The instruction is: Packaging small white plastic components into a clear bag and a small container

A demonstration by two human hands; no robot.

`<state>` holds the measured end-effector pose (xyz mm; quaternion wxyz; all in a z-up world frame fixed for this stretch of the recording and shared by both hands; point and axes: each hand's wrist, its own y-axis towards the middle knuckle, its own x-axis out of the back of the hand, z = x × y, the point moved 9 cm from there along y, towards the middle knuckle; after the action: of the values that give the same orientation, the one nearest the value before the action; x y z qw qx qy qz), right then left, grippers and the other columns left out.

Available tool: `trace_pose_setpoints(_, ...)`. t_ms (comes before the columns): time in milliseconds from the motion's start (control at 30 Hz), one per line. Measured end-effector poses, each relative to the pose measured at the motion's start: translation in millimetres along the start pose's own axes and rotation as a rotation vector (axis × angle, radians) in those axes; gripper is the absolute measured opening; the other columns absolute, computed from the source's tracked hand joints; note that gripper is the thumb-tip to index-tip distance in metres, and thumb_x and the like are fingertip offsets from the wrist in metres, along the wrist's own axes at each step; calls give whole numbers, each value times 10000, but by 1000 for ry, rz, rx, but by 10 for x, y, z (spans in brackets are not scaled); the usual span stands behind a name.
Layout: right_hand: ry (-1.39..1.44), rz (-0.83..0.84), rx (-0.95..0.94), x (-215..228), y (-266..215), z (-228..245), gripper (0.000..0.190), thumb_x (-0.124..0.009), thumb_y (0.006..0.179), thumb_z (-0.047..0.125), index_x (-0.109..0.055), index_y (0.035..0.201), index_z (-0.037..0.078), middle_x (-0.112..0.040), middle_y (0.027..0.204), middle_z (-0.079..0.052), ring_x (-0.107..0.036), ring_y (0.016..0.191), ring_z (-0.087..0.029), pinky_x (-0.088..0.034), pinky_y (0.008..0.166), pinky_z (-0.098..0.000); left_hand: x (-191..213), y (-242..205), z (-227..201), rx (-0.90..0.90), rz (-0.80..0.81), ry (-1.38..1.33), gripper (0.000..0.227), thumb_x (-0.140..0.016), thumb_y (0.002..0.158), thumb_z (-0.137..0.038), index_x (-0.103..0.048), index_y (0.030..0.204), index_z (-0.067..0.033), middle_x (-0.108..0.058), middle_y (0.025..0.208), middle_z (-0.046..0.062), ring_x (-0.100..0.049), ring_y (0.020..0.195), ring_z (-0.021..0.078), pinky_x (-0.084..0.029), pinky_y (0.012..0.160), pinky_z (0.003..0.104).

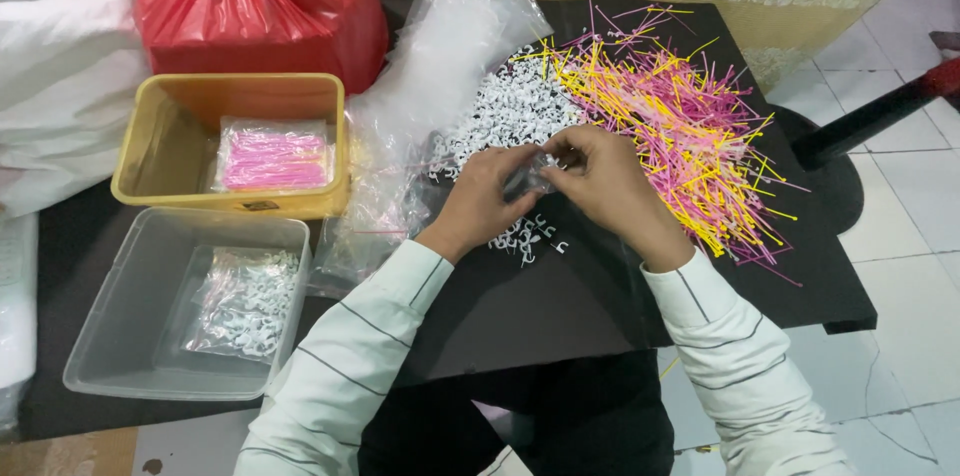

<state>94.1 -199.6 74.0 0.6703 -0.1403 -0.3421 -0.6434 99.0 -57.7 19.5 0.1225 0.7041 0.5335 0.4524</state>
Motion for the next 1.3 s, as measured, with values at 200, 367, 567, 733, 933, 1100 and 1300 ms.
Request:
trace_pose_setpoints(200,-160,-30,156,45,-17,236,207,-796,829,72,-796,1029,125,-719,849,-127,-732,790,-272,-595,633,-328,-14,-2,32,18,-10,-29,627,-813,760,-237,-619,1338,-89,-753,1037,154,-690,1059,374,-504,933,504)
trace_pose_setpoints(367,-75,-75,136,60,-7,164,229,-787,831,39,-793,1047,116,-714,858,-111,-724,793,-218,-600,637,-271,-6,-3,36,47,-12,-38,619,-807,772,-262,-620,1337,-94,-755,1031,148,-695,1043,374,-511,922,503)
trace_pose_setpoints(567,-108,-121,227,92,-43,276,180,-796,815,39,-787,989,84,-699,866,-145,-734,840,-314,-594,706,-373,-22,-5,92,125,-7,-94,620,-811,774,-276,-625,1341,-109,-755,1039,149,-696,1045,383,-516,938,498)
trace_pose_setpoints(733,-144,-116,281,57,-83,373,84,-767,866,80,-785,947,92,-707,886,-145,-722,862,-353,-572,748,-413,14,3,32,163,10,-157,593,-806,771,-259,-637,1319,-110,-755,1051,167,-693,1044,413,-518,927,514)
trace_pose_setpoints(933,-135,-132,293,90,-83,405,160,-739,840,13,-789,966,96,-711,890,-138,-721,853,-351,-569,735,-396,7,-11,85,209,12,-191,608,-814,760,-230,-647,1332,-111,-765,1066,141,-710,1067,371,-517,964,471)
trace_pose_setpoints(1100,-144,-145,301,115,-187,446,105,-746,890,84,-787,984,105,-707,908,-132,-711,867,-347,-555,726,-393,56,-3,68,225,-6,-199,579,-813,768,-271,-663,1308,-128,-774,1045,127,-714,1060,359,-532,945,484)
trace_pose_setpoints(1300,-253,70,134,1,-457,239,269,-732,871,177,-756,1115,64,-706,1017,-241,-678,991,-467,-533,840,-524,194,1,25,242,-111,-252,549,-811,802,-279,-664,1314,-146,-767,1051,156,-726,1048,358,-553,936,461)
